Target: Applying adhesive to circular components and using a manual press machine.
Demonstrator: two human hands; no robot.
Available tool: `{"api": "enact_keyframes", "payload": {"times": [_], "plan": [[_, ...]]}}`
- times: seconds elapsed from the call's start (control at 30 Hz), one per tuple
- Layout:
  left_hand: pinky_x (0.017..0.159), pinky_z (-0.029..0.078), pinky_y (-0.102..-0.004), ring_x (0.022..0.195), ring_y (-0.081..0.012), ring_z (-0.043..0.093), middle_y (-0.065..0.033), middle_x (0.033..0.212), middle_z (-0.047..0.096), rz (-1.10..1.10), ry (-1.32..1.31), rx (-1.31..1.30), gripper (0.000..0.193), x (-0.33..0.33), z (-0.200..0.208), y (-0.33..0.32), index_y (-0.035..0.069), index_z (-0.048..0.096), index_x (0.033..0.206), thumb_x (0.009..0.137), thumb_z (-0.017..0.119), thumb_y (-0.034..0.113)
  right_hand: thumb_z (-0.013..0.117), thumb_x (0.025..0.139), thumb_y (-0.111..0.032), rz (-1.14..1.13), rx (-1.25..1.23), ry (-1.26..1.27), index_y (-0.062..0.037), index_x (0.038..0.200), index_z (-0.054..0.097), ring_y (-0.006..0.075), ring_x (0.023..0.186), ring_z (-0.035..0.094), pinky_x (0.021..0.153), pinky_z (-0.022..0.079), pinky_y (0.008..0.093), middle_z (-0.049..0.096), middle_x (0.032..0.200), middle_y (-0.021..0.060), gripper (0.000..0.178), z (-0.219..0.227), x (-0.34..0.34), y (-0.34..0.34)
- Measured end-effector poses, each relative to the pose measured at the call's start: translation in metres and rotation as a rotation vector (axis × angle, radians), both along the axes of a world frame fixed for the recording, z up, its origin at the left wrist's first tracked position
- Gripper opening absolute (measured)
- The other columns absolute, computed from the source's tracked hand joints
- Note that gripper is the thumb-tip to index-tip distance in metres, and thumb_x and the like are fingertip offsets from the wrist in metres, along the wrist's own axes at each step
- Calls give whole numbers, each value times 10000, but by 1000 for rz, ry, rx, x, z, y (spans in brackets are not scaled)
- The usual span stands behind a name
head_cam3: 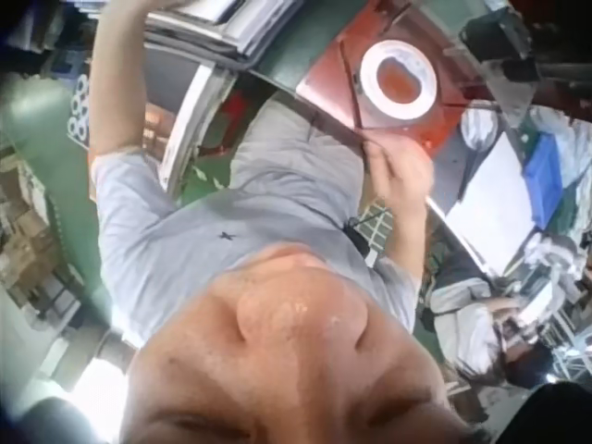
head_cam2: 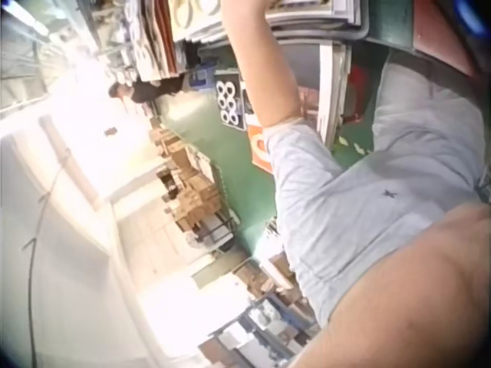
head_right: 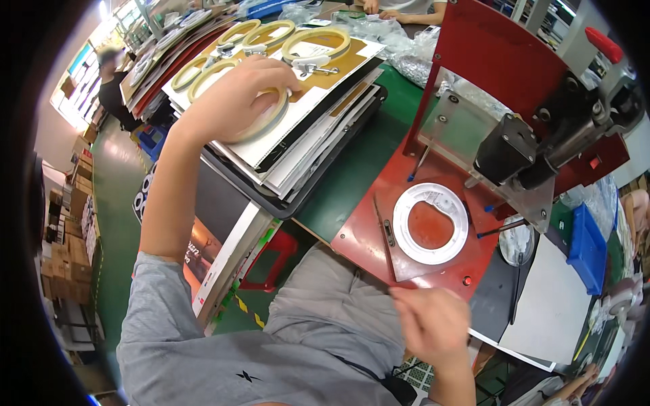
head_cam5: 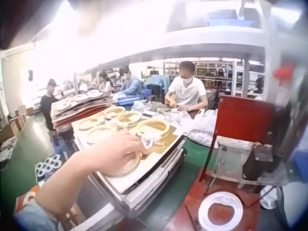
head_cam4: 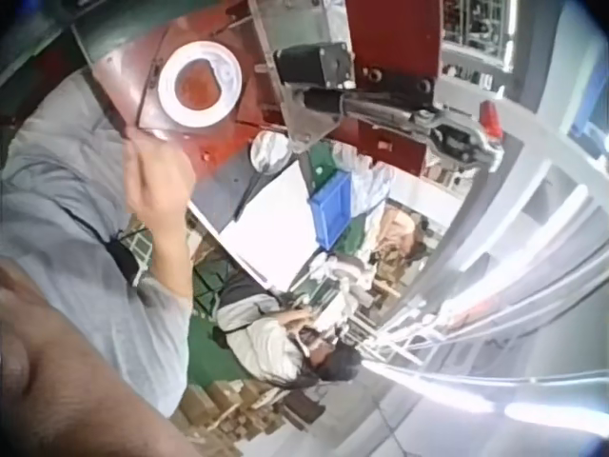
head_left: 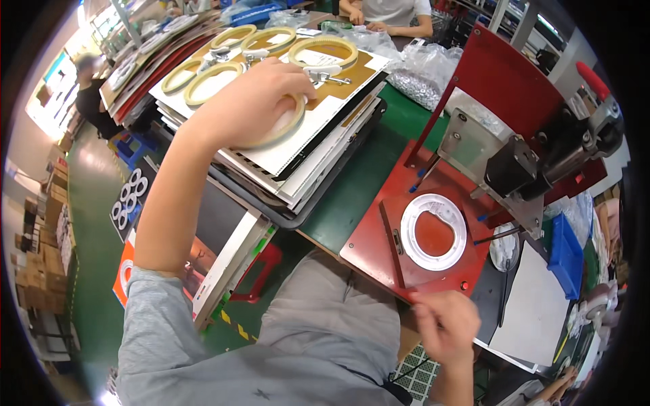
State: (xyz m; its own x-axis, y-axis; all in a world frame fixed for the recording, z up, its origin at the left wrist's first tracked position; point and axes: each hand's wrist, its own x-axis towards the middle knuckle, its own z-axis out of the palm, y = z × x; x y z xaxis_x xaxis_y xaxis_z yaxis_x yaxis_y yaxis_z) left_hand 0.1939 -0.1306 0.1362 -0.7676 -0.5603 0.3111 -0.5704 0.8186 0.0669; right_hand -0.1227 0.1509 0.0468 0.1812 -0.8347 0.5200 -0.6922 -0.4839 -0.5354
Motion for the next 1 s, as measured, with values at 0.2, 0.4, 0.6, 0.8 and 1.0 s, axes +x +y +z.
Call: {"api": "enact_keyframes", "payload": {"times": [0.2, 0.4, 0.6, 0.8, 1.0], "plan": [[916, 494, -399, 1035, -312, 622, -121, 1046, 669, -48, 190, 30, 144, -11, -2, 47, 33, 686, 1086, 962, 724, 95, 750, 907, -2, 71, 165, -272, -12, 1034, 767, 269, 789, 735, 676, 557, 345, 748, 888, 119, 129, 0, 34, -17], [753, 551, -402, 850, -304, 703, -113, 956, 735, -199, 389, 67, 198, -40, -35, 122, 31, 689, 1036, 857, 769, 2, 655, 1055, -387, 433, 474, -1010, 78, 1560, 408, 262, 1264, 624, 1111, 460, 407, 607, 1387, 193, 730, -7, 43, -24], [719, 553, -319, 827, -243, 726, -137, 936, 725, -109, 531, 434, 220, -56, -104, 169, 14, 643, 1028, 874, 792, -38, 826, 975, -176, 99, 672, -1144, -2, 1146, 666, 74, 794, 644, 697, 518, 239, 686, 896, 11, 292, 3, 35, -10], [1013, 556, -353, 1101, -258, 745, -186, 1169, 774, -182, 799, 1211, 330, -58, -125, 179, -79, 719, 1226, 911, 801, -23, 939, 843, -148, -158, 300, -879, -2, 952, 710, 72, 731, 628, 634, 487, 239, 731, 858, 43, 292, -21, 10, 2], [984, 561, -338, 1079, -254, 751, -188, 1152, 777, -270, 983, 1260, 392, -88, -158, 183, -79, 725, 1217, 850, 845, -14, 956, 779, -88, -172, 75, -773, 3, 939, 708, 76, 747, 645, 649, 503, 243, 740, 854, 49, 310, -29, -6, 13]]}}
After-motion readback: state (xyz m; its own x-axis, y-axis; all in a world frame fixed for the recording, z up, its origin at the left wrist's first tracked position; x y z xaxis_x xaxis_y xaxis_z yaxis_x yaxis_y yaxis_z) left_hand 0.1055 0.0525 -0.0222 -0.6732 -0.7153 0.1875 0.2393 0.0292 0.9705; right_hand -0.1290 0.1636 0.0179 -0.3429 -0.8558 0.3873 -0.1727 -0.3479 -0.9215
